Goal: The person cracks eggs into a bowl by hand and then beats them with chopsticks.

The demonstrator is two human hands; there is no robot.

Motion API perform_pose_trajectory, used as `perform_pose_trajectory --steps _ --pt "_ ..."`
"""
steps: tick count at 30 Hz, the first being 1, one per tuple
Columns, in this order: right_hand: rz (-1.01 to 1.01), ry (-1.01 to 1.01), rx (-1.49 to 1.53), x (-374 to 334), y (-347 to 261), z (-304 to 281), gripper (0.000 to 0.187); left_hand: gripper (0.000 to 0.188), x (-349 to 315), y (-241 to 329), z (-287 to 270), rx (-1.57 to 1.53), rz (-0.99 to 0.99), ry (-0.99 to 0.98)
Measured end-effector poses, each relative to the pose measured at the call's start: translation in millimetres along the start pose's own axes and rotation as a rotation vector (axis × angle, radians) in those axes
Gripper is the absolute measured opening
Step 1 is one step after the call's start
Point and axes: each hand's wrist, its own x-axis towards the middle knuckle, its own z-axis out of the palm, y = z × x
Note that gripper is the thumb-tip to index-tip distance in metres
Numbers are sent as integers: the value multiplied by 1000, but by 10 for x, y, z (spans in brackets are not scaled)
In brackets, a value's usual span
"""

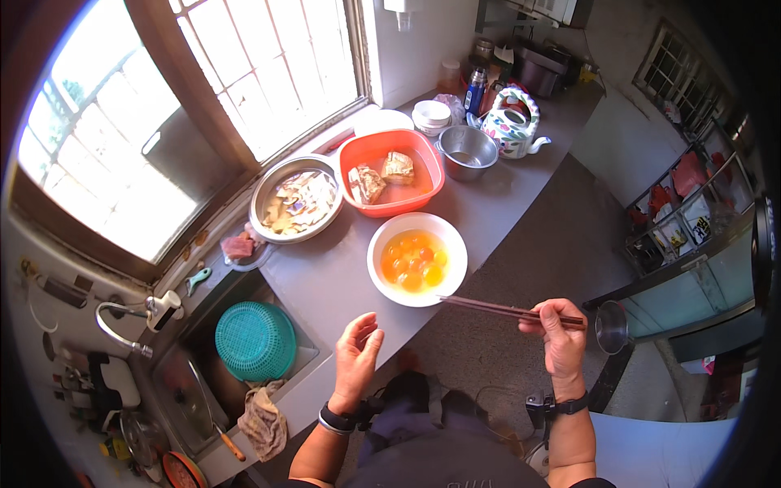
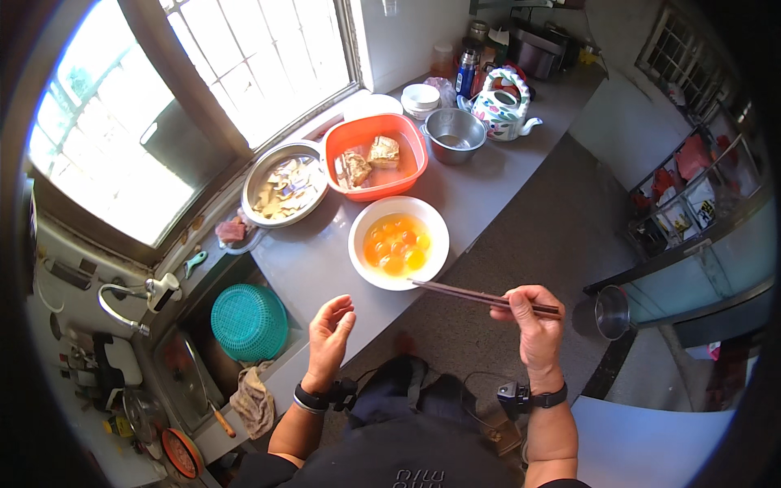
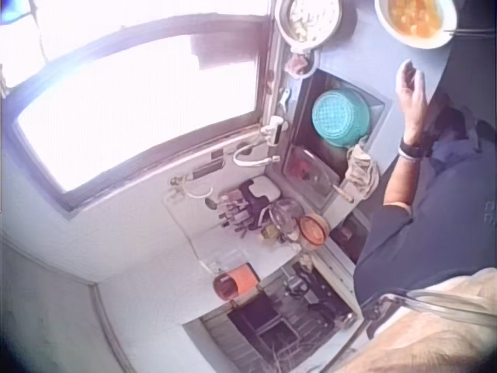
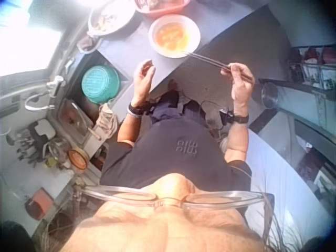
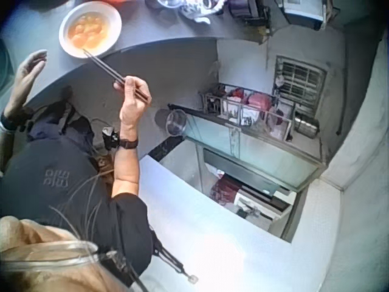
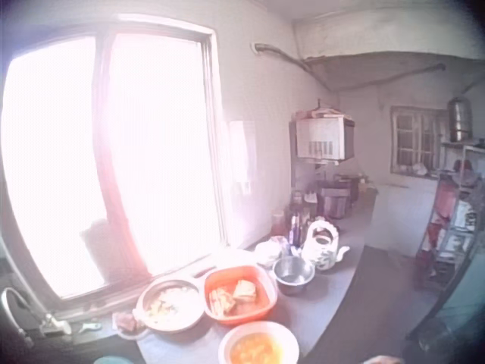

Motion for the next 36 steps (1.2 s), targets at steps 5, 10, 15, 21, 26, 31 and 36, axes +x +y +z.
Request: perform_pose_trajectory --steps 5,10,15,21,26,31,36 --pt "89 131 -55 645 351 35 15 40 537 -209 91 37 -111 104" --pt "133 97 -113 1004 702 196 18 40 679 -280 126 57 -181 163" --pt "126 -4 -179 1276 910 211 19 40 682 -287 176 68 -209 222" --pt "146 -96 -260 1505 955 200 20 40 703 -325 288 66 -255 248" --pt "187 -145 -241 1589 1024 158 19 40 740 -350 342 64 -259 259" --pt "243 -142 -207 1614 1072 145 18 41 755 -400 303 14 -269 277" --pt "283 -112 -131 1596 1198 110 19 41 772 -398 300 13 -276 279"
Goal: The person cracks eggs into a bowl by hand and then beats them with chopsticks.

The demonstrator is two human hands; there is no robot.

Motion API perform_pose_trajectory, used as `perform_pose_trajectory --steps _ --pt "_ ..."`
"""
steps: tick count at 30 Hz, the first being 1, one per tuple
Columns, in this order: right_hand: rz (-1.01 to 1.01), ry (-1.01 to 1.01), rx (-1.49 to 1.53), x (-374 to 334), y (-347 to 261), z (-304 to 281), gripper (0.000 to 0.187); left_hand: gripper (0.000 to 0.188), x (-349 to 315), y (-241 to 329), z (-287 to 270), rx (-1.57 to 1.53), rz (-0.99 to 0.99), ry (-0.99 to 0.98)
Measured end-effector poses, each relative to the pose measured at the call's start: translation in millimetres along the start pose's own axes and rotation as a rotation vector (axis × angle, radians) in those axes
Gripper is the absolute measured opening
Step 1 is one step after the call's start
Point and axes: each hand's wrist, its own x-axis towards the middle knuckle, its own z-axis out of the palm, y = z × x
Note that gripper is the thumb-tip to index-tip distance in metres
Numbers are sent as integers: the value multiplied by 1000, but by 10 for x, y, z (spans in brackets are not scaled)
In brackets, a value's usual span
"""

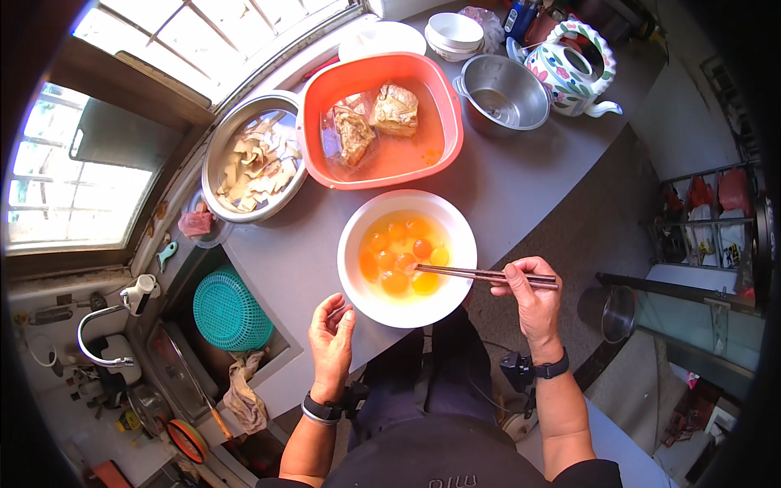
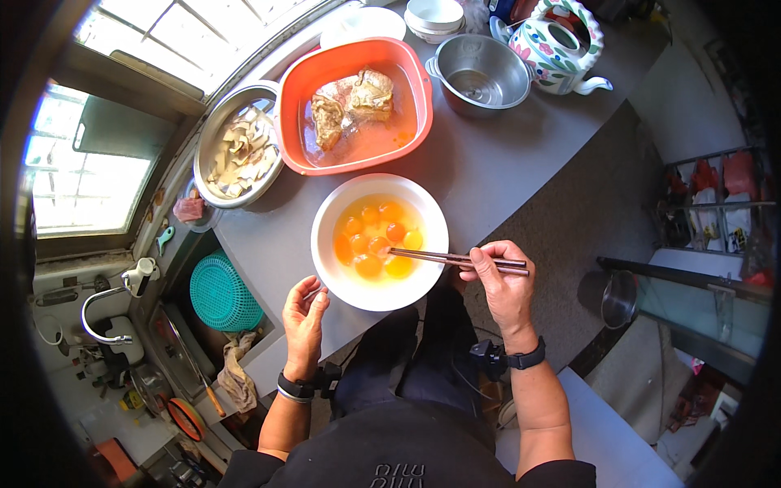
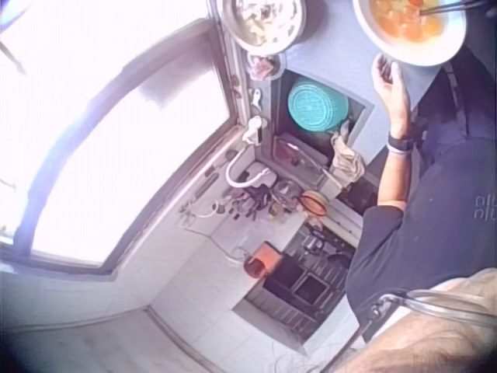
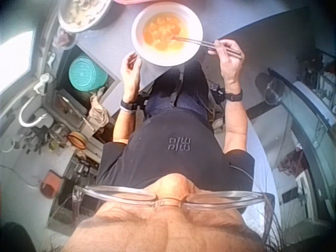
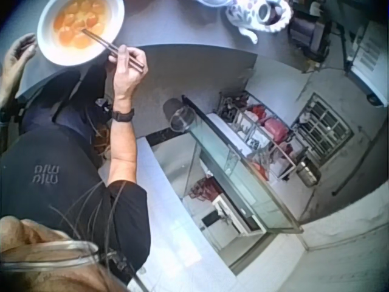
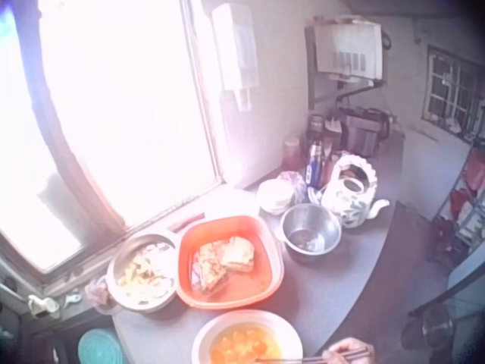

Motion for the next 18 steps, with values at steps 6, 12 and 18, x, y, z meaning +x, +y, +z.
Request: perform_pose_trajectory --steps 6,12,18 --pt "70 69 168 11 43 49 19 41 24 33 6 8 2 -10" --pt "77 79 202 21 82 36 19 41 46 29 -11 5 2 -22" --pt "74 61 192 7 134 -10 18 41 58 14 -29 -7 2 -28"
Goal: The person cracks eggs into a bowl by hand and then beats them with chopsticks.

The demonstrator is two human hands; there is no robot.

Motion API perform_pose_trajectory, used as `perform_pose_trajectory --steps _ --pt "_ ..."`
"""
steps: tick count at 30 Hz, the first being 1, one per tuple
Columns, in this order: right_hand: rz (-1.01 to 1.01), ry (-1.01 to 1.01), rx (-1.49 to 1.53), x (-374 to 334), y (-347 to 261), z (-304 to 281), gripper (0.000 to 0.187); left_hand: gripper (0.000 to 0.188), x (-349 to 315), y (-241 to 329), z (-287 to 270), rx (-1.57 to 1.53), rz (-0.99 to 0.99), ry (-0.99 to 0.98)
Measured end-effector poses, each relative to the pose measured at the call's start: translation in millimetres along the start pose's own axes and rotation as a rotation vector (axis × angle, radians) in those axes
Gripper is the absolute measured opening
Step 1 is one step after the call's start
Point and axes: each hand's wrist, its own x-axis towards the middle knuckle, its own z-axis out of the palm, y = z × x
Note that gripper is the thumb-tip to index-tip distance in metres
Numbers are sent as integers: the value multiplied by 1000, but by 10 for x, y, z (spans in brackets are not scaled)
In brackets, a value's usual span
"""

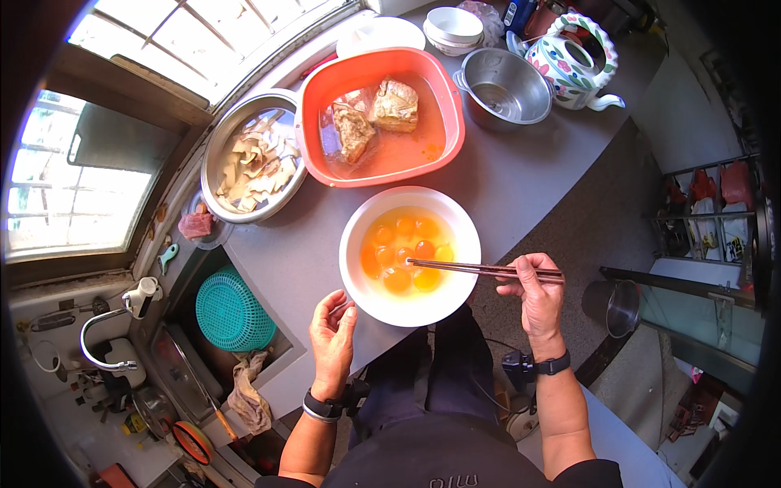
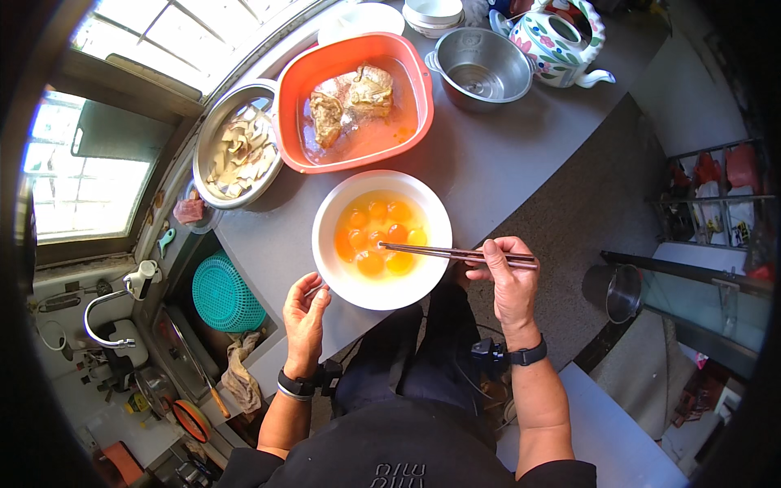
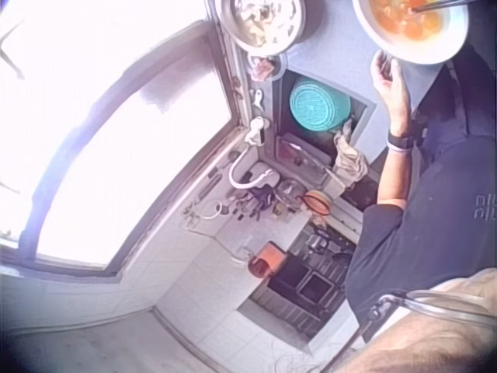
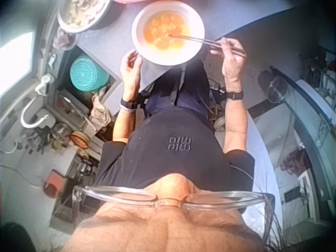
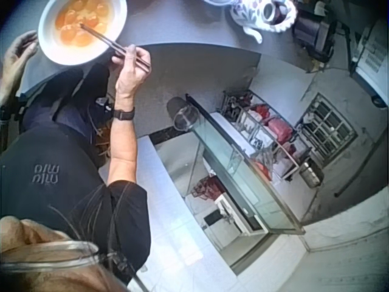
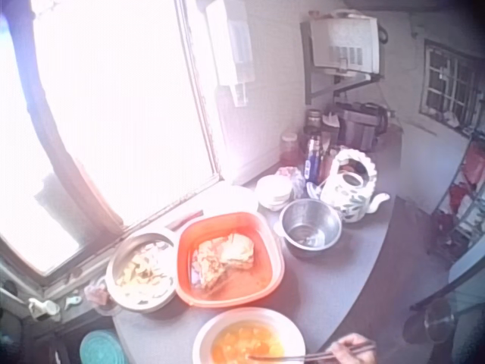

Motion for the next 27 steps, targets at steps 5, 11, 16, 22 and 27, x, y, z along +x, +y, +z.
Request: perform_pose_trajectory --steps 5,11,16,22,27 --pt "80 12 54 57 56 -32 19 41 4 17 -1 0 1 8" --pt "104 11 42 98 13 -41 20 40 17 28 -10 10 -6 18" --pt "7 11 -76 75 -187 1 21 41 19 -4 -19 -4 -6 34" --pt "-79 -32 -171 93 -151 53 19 40 34 -2 7 -7 -2 19" --pt "-49 -34 -135 124 -95 47 19 40 33 23 14 5 -7 25"
